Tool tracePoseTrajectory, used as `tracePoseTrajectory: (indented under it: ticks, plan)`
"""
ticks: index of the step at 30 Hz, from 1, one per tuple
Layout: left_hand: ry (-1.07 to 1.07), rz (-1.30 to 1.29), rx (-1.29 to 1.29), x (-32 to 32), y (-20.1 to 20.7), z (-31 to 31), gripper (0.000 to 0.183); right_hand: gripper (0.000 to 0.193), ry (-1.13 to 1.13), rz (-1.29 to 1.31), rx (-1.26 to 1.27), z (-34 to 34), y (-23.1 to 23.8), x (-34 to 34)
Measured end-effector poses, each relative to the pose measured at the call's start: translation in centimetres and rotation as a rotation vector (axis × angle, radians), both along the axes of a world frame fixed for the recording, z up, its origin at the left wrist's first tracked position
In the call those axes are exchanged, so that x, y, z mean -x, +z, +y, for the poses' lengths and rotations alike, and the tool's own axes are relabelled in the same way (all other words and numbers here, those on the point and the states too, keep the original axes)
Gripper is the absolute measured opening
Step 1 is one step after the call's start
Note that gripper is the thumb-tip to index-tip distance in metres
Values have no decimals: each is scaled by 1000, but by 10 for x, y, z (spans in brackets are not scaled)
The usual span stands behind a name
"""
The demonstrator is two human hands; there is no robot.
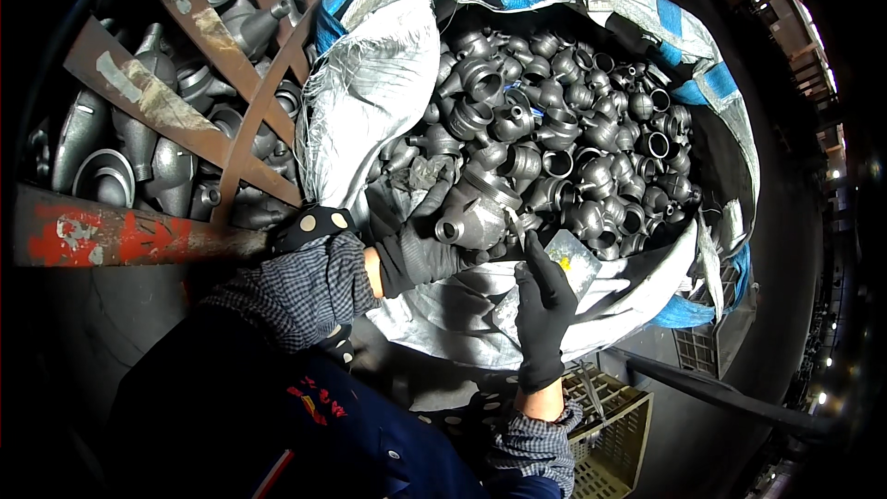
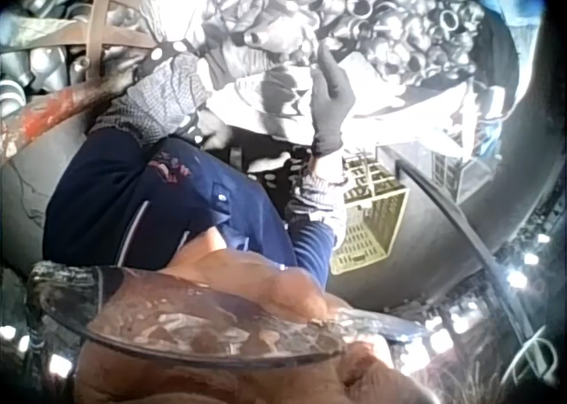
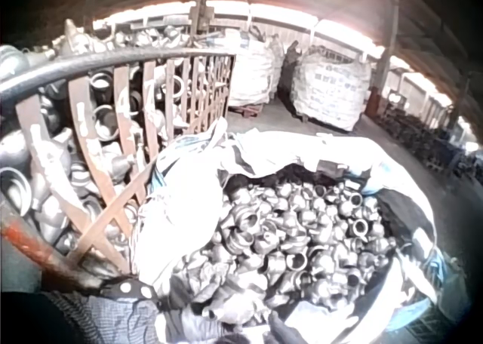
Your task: The person holds curved metal pipe fittings and uses a yellow scraper tool to clean the interior and exterior edges of several pieces before placing one into a separate bin.
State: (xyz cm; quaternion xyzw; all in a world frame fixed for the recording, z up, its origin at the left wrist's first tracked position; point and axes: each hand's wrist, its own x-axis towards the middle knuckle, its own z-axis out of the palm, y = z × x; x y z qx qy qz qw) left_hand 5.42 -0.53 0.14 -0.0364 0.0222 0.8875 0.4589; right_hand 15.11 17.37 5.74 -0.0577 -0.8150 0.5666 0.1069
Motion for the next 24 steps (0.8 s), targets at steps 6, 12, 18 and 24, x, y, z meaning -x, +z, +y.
tracePoseTrajectory:
  ticks: [6,12,18,24]
  plan:
    - [8,12,20,0,-3,-1,73,44,17,-27,-95,0,-1,-2]
    - [17,8,25,1,-7,1,73,47,23,-70,-177,-1,5,-5]
    - [17,4,18,1,-7,3,73,44,16,-60,-180,-4,6,-3]
    - [22,-19,41,-1,-5,3,72,42,4,-11,-124,-5,0,-2]
